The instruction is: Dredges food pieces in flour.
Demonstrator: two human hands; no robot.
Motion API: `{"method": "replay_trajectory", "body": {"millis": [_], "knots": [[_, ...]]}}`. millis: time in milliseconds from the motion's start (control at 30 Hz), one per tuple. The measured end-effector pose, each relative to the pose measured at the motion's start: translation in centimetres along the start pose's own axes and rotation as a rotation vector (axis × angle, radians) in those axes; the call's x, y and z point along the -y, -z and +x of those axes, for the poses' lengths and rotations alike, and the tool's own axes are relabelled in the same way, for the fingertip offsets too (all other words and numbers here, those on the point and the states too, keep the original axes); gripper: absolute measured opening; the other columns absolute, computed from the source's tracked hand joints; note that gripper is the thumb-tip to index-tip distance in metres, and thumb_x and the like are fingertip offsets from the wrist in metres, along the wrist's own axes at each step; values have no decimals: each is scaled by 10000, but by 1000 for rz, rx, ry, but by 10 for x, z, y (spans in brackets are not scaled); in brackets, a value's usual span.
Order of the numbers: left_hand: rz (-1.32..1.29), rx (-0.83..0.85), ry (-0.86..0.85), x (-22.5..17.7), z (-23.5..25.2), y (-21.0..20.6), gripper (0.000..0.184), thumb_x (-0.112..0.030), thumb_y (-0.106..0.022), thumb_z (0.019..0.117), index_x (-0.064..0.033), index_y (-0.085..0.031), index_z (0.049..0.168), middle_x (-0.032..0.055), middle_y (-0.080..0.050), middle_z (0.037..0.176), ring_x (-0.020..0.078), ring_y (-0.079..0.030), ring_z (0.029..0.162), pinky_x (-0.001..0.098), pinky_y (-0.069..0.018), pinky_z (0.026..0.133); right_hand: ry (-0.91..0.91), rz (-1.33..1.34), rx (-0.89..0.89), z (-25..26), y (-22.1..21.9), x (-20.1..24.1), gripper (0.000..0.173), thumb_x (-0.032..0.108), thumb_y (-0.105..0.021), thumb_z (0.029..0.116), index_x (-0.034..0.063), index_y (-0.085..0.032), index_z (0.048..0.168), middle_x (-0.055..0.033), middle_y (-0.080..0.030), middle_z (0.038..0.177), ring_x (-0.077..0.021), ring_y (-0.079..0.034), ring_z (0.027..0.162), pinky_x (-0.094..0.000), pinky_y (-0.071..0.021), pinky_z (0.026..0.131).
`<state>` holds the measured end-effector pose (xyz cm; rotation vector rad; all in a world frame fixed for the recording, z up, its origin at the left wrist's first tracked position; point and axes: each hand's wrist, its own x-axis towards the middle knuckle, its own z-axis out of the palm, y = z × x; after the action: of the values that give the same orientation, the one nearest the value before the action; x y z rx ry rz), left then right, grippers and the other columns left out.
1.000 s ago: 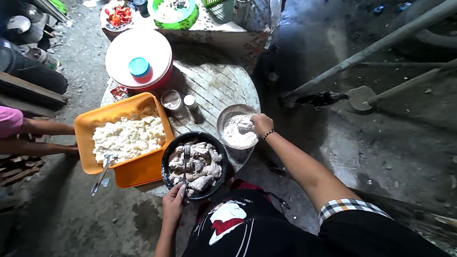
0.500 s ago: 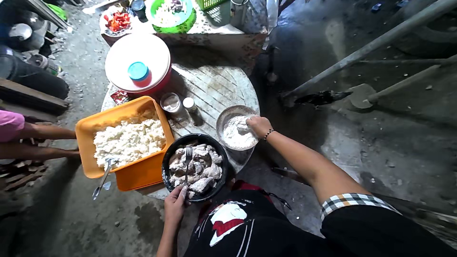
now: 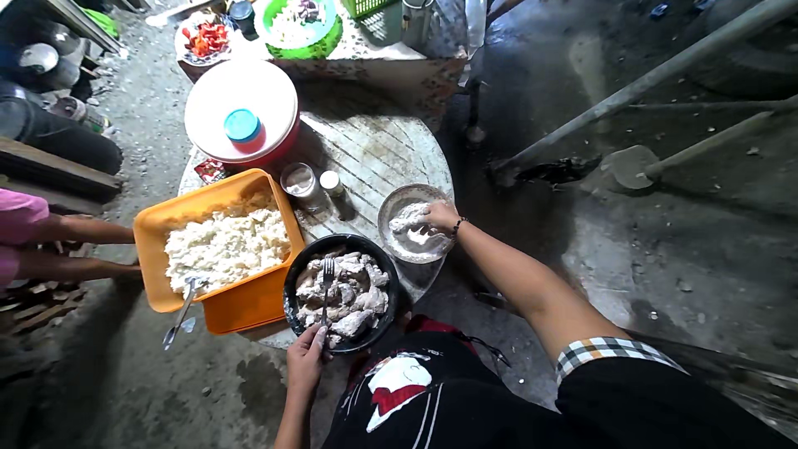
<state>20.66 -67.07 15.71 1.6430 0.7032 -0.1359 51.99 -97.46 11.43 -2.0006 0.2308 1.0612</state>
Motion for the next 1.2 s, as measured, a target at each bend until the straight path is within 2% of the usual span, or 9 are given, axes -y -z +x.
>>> {"method": "replay_trajectory", "body": {"millis": [67,133,200,267,533,700,833,900,1200], "knots": [[4,-4,4,0,0,0,224,-69,-511,1051,41,-694,1120,53,-714,732,94,-643,541,226,-544,487,-77,-29,-65,10,-2,-7,326,144,-550,1068,-111,-609,1263,-275,-668,1217,-341,-684,1081,-496,-530,978],[1,-6,7,0,-1,1,222,-70,-516,1053,42,-695,1122,60,-717,737,101,-646,543,233,-549,491,-91,-118,-216,25,-7,-21,300,177,-649,995,-62,-671,1175,-232,-713,1131,-326,-718,1022,-511,-574,929],[-7,-7,8,2,-1,1,222,-73,-520,1053,42,-697,1124,65,-720,741,105,-649,546,237,-550,491,-57,-273,-317,28,-7,-27,327,193,-718,925,-61,-705,1131,-287,-699,1154,-440,-674,1123,-654,-513,980],[-12,-13,10,2,-1,1,223,-73,-520,1053,38,-700,1125,63,-721,741,104,-648,545,235,-549,490,-31,-346,-337,22,-7,-26,354,211,-728,925,-62,-704,1150,-311,-683,1185,-477,-647,1165,-692,-487,998],[-6,-25,34,1,-1,0,221,-78,-529,1053,35,-704,1124,66,-713,735,104,-640,542,240,-541,481,-49,-433,-395,14,-19,-16,340,177,-705,924,-46,-693,1180,-297,-679,1219,-469,-646,1184,-673,-501,991],[-18,-24,42,-1,-1,0,223,-77,-522,1057,43,-695,1131,71,-711,740,107,-639,542,239,-544,486,-1,-408,-334,19,-14,-15,341,172,-713,927,-36,-694,1196,-290,-685,1211,-460,-648,1181,-666,-495,1006],[-17,-34,45,1,-1,2,219,-79,-531,1055,40,-696,1137,72,-720,755,105,-645,551,243,-550,493,161,-385,-280,20,-4,-12,263,154,-756,886,-16,-737,1086,-257,-723,1049,-429,-700,1017,-671,-530,923],[-22,-37,43,1,-1,2,219,-75,-528,1055,39,-697,1134,72,-721,754,101,-644,552,238,-547,494,233,-425,-264,15,1,-4,236,159,-765,881,10,-748,1062,-230,-730,1017,-410,-700,995,-666,-527,909],[-20,-27,38,-2,0,0,221,-89,-532,1057,42,-696,1127,74,-712,737,109,-641,545,243,-547,491,343,-682,-203,-9,16,20,247,103,-722,896,107,-768,1139,-167,-746,1105,-374,-694,1088,-655,-523,947]]}}
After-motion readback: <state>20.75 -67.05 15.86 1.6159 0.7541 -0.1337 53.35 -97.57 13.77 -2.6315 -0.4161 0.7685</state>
